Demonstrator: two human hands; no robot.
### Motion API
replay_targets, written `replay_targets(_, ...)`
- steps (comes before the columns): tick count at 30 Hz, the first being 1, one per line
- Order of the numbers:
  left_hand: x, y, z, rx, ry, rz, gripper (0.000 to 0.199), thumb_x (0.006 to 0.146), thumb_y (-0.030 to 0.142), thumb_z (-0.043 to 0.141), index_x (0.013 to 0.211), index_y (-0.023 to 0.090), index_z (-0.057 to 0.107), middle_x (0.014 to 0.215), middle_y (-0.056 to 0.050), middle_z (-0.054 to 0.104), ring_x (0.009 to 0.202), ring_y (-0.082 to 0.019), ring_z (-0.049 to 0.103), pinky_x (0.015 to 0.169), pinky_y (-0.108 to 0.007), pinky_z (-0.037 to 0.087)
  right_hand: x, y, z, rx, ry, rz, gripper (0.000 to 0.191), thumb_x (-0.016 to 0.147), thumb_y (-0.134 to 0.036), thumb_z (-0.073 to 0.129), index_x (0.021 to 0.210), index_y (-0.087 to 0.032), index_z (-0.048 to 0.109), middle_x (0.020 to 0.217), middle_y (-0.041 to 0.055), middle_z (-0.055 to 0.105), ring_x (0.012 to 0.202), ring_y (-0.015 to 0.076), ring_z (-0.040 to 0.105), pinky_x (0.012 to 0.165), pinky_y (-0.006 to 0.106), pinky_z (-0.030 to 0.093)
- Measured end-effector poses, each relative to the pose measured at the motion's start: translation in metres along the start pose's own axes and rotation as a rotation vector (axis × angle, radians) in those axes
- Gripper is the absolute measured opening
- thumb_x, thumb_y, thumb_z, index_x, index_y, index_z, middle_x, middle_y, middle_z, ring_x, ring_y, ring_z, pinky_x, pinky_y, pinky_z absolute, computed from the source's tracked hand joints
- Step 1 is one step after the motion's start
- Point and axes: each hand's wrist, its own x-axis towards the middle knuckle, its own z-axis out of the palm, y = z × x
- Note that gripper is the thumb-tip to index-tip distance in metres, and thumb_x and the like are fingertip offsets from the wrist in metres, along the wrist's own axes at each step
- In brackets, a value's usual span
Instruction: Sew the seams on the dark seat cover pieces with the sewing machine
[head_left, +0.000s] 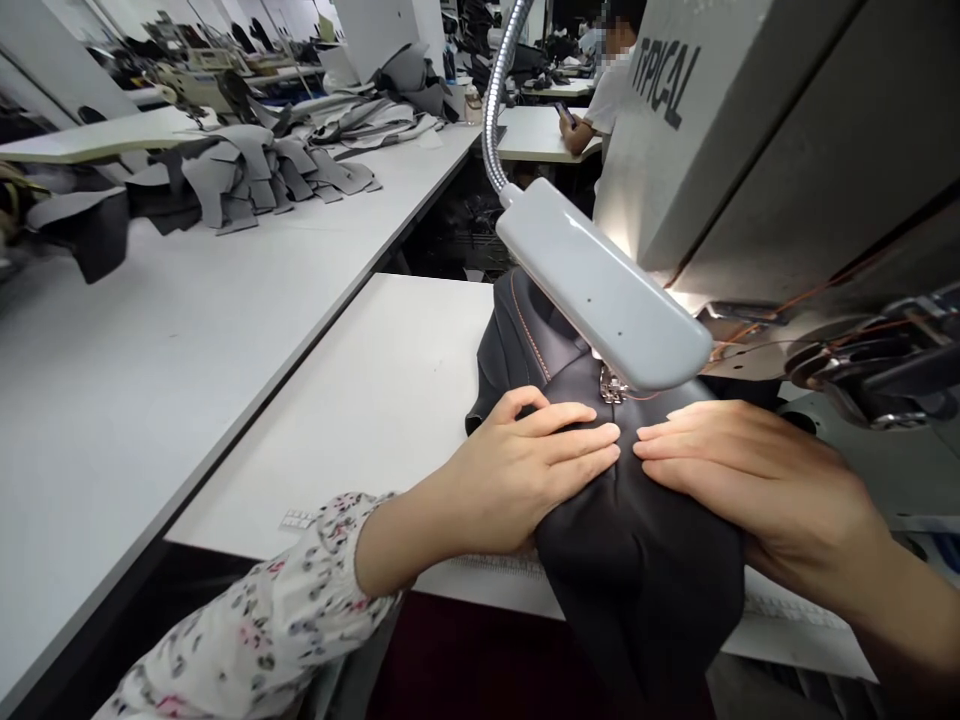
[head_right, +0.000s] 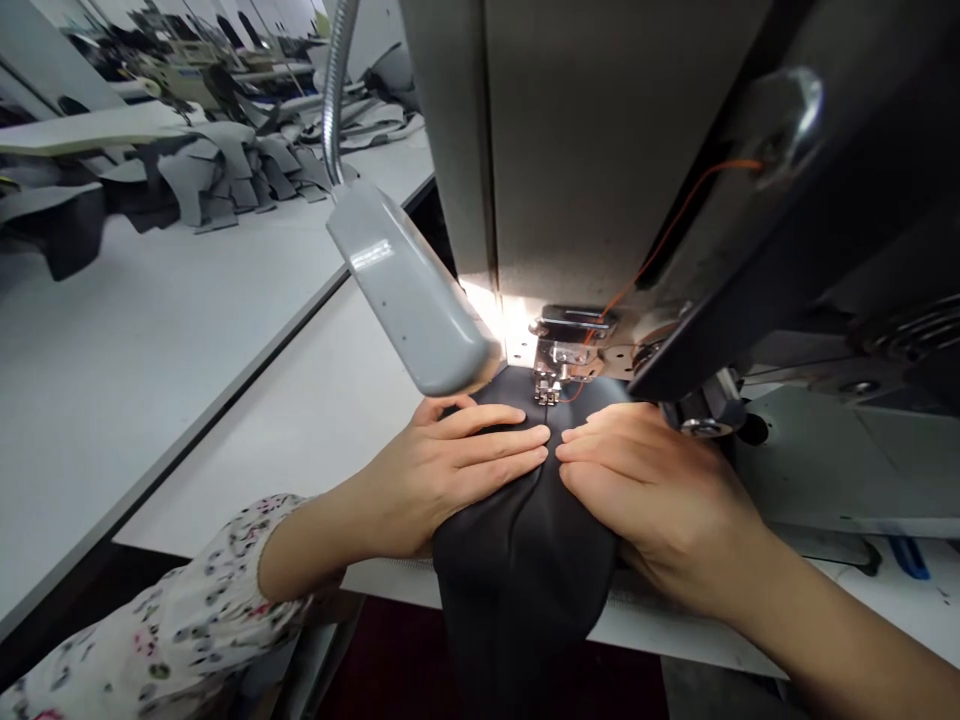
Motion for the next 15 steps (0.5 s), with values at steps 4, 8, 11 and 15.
replay_targets(4,-0.001,-0.005,-0.004,0.024,-0.030,0.041,0.042,0.104,0.016,0.042,0.140,0.019,0.062,0.148,-0.002,0.066,0.133,-0.023,0.059,0.112,-0.039,0.029,-0.007,0.002,0.005,-0.074,-0.022,-0.027,0.028,0.096,0.000,0.050,0.109,-0.018,0.065,0.110,0.0063,0.078,0.102,0.0179,0.073,0.095,0.034,0.055)
replay_targets(8,0.000,-0.010,-0.006,0.040,-0.020,0.054,0.040,0.102,0.018,0.046,0.137,0.018,0.066,0.147,0.001,0.067,0.133,-0.024,0.058,0.116,-0.038,0.029,-0.017,0.010,0.008,-0.056,-0.015,-0.011,0.031,0.094,0.001,0.054,0.116,-0.017,0.066,0.117,0.0075,0.077,0.113,0.0191,0.071,0.105,0.036,0.052)
replay_targets(11,0.002,-0.015,-0.008,-0.004,-0.012,0.044,0.041,0.101,0.019,0.047,0.137,0.021,0.067,0.145,0.001,0.068,0.134,-0.026,0.058,0.125,-0.042,0.025,-0.018,0.013,0.009,-0.057,0.007,0.003,0.031,0.093,0.001,0.057,0.116,-0.018,0.066,0.118,0.0080,0.076,0.115,0.0203,0.070,0.107,0.037,0.051)
replay_targets(15,0.006,-0.022,-0.010,-0.134,-0.037,0.022,0.044,0.096,0.016,0.054,0.137,0.025,0.068,0.144,0.000,0.069,0.136,-0.028,0.057,0.128,-0.048,0.028,-0.012,0.017,0.010,-0.093,0.024,-0.004,0.027,0.096,-0.002,0.056,0.114,-0.019,0.066,0.114,0.0085,0.076,0.113,0.0208,0.071,0.107,0.038,0.052)
